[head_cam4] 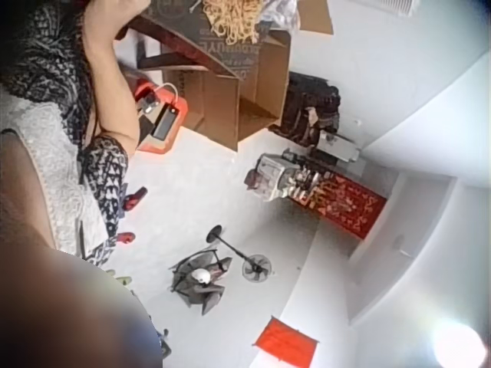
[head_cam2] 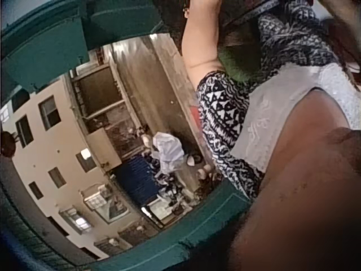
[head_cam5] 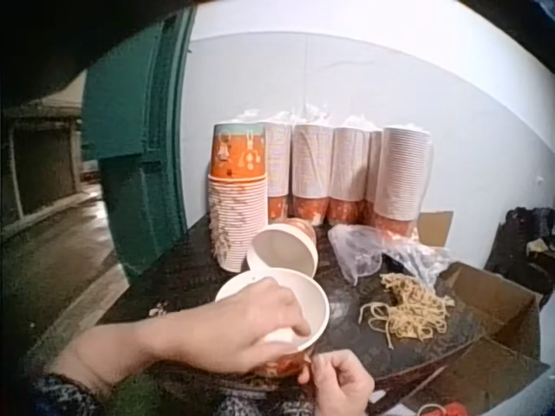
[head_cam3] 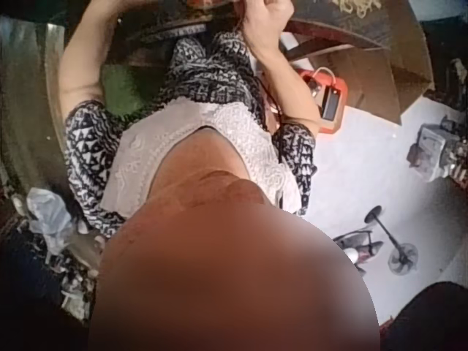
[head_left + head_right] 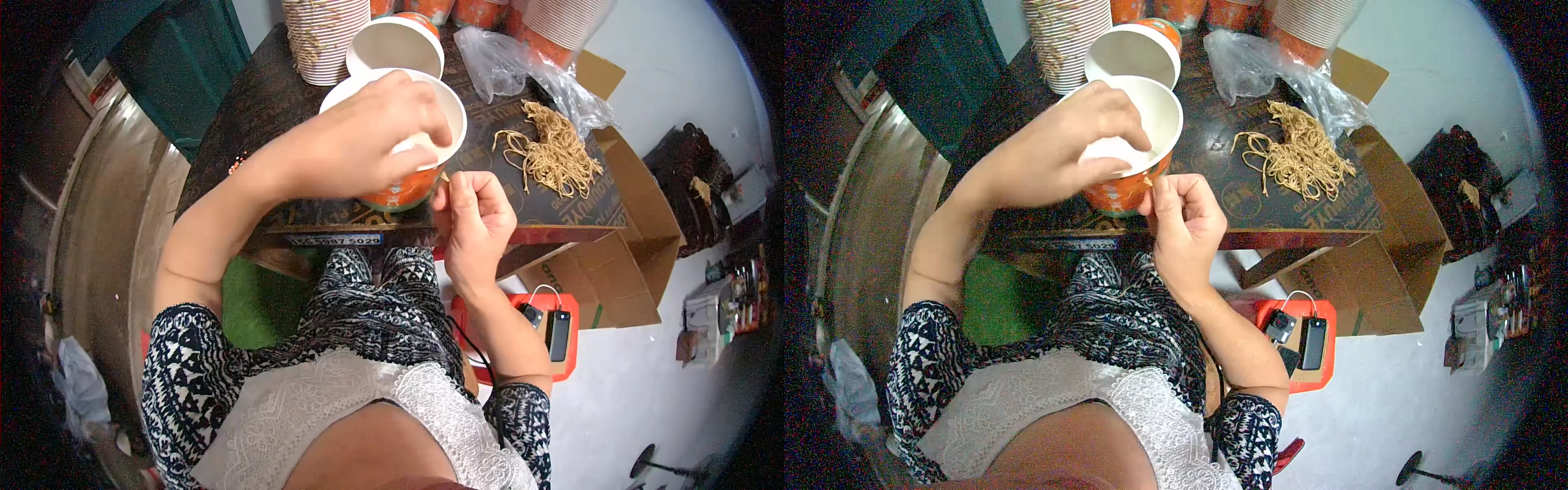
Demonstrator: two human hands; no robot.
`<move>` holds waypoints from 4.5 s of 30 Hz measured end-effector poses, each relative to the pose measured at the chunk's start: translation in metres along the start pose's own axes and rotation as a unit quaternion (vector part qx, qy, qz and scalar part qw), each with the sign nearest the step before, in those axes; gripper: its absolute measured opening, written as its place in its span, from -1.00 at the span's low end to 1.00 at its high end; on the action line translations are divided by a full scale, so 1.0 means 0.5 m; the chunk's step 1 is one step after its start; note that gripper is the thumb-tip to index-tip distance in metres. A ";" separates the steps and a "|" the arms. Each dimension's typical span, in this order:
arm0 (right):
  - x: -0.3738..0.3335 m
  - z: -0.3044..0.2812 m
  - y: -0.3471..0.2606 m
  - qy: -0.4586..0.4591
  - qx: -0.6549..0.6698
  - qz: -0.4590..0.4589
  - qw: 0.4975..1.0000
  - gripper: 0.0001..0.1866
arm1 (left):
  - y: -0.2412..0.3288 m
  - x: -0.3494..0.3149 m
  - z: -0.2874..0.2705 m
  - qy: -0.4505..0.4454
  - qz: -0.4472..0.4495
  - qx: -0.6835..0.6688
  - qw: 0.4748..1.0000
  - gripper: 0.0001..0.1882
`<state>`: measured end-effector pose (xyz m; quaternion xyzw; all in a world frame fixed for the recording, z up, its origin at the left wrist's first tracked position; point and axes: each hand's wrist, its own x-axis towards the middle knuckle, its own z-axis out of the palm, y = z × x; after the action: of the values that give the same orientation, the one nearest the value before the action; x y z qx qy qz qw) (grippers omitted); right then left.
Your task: Attaching elastic strings to paper bowls by threading them through holes and tying them.
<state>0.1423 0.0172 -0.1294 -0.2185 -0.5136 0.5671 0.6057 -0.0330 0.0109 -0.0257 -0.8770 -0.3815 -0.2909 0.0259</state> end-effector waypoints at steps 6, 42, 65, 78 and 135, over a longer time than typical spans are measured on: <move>-0.016 0.012 -0.049 -0.027 0.034 0.029 0.999 -0.80 | 0.053 -0.004 0.018 0.019 0.050 0.026 0.998 -0.80; 0.015 -0.010 0.025 0.001 -0.105 -0.033 0.994 -0.94 | -0.040 0.029 0.002 -0.174 -0.163 -0.192 0.952 -0.77; 0.031 -0.013 0.009 -0.031 -0.170 -0.007 0.985 -0.88 | -0.066 0.031 0.013 -0.174 -0.188 -0.212 0.943 -0.88; 0.041 -0.024 0.021 -0.087 -0.226 -0.027 0.970 -0.86 | -0.032 0.023 0.018 -0.067 -0.249 -0.440 0.860 -0.90; 0.119 -0.023 -0.044 -0.154 -0.381 -0.258 0.875 -0.75 | -0.015 -0.022 0.093 0.181 -0.061 0.022 0.981 -0.90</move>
<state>0.1522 0.0694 -0.0926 -0.2022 -0.8147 0.1780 0.5136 -0.0212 0.0215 -0.0714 -0.7844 -0.4292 -0.4374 0.0960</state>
